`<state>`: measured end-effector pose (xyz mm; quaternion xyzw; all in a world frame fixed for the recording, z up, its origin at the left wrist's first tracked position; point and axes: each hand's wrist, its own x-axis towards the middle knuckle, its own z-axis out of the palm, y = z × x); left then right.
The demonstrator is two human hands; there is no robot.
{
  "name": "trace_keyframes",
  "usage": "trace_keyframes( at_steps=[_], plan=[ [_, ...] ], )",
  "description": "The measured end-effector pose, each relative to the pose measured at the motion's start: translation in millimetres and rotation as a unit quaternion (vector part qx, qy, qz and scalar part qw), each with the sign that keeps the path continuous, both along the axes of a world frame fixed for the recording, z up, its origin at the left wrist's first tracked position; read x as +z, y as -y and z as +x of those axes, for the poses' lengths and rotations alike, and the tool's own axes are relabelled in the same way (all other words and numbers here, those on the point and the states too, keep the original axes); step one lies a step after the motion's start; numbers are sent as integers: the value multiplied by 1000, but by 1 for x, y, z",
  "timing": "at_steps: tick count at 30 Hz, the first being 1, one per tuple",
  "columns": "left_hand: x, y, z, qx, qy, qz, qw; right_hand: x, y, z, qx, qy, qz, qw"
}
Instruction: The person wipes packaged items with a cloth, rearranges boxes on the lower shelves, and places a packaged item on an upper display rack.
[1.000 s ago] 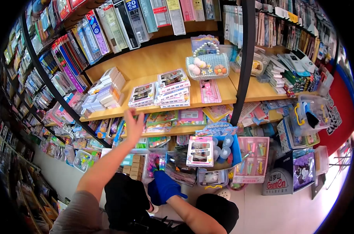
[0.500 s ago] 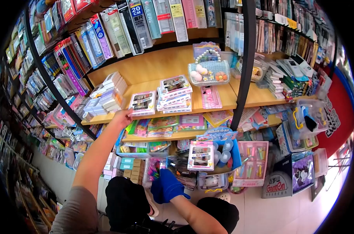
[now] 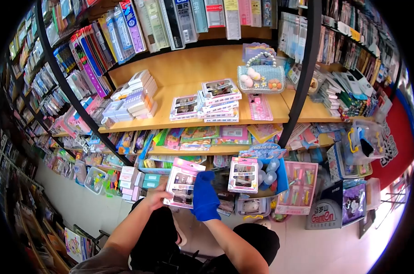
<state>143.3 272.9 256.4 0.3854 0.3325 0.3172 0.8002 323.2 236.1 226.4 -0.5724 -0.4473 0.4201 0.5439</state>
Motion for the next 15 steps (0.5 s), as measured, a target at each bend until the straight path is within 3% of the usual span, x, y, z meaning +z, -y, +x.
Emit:
trace_keyframes(
  at_steps=[1, 3, 5, 6, 7, 8, 10, 12, 15],
  plan=[
    [-1, -4, 1, 4, -1, -37, 999, 2, 3, 0, -11, 207, 22, 978],
    [-1, -14, 4, -22, 55, -76, 995, -6, 11, -2, 25, 376, 18, 926],
    [-8, -15, 11, 12, 65, -84, 994, -35, 13, -11, -47, 212, 51, 975],
    [-15, -15, 17, 27, 70, -90, 993, -21, 15, -17, -82, 130, 78, 985],
    [-39, -17, 23, 54, 54, -83, 994, -6, 25, -9, -53, 332, 144, 931],
    [-40, -15, 30, 47, 57, -91, 993, 26, 32, -4, -17, 518, 202, 831],
    [-45, -16, 41, 42, 55, -54, 996, 25, 33, -17, -2, 410, 71, 909],
    [-48, -18, 46, 33, 35, -64, 997, -20, 41, -30, 32, 582, 144, 800],
    [-50, -17, 47, 23, 62, -111, 992, -35, 27, -30, 25, 501, 83, 861]
  ],
)
